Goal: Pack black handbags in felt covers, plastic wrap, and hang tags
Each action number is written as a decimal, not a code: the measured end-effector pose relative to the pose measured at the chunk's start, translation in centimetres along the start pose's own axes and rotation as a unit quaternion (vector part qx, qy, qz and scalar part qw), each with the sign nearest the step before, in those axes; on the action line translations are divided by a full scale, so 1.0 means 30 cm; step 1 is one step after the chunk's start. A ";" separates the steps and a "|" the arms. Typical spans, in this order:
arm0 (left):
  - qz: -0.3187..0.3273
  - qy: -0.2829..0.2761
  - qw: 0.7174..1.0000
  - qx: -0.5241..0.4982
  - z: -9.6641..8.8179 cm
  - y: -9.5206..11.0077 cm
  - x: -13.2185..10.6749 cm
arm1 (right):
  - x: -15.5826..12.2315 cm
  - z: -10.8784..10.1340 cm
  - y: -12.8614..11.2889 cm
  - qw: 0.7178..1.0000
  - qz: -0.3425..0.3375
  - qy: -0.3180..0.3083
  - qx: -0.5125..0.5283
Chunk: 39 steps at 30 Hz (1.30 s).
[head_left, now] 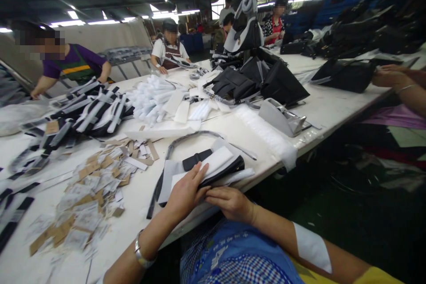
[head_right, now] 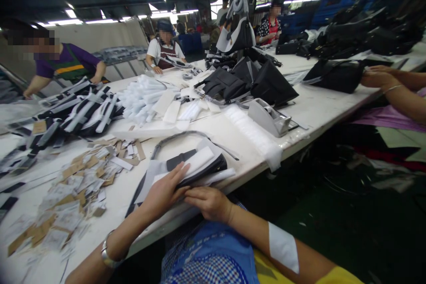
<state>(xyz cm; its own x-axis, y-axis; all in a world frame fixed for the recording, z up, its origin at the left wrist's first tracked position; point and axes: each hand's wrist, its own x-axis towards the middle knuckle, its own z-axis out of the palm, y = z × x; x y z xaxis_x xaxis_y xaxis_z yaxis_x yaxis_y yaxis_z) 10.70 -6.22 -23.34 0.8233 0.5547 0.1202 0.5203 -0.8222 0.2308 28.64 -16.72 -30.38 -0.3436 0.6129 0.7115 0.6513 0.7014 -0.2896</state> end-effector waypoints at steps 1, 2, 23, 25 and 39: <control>0.002 0.013 1.000 0.005 0.010 0.003 -0.009 | -0.007 -0.008 0.001 1.000 0.001 -0.010 0.012; 0.005 0.024 1.000 0.011 0.020 0.007 -0.018 | -0.011 -0.019 0.001 1.000 -0.004 -0.017 0.022; 0.007 0.043 0.998 0.043 0.026 0.043 -0.040 | -0.074 -0.218 0.118 0.971 0.138 0.069 -0.182; 0.000 0.049 0.997 0.060 0.042 0.048 -0.040 | -0.072 -0.211 0.127 0.968 0.135 0.068 -0.202; -0.018 0.057 0.997 0.043 0.062 0.052 -0.047 | -0.087 -0.300 0.139 0.958 0.227 0.031 -0.173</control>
<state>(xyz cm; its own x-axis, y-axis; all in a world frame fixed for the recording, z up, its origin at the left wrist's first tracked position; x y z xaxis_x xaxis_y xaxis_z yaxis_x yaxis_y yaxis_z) 10.79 -8.53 -24.95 0.7760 0.5901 0.2228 0.5698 -0.8073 0.1534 38.35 -18.67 -27.68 0.0626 0.7958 0.6024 0.9127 0.1986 -0.3571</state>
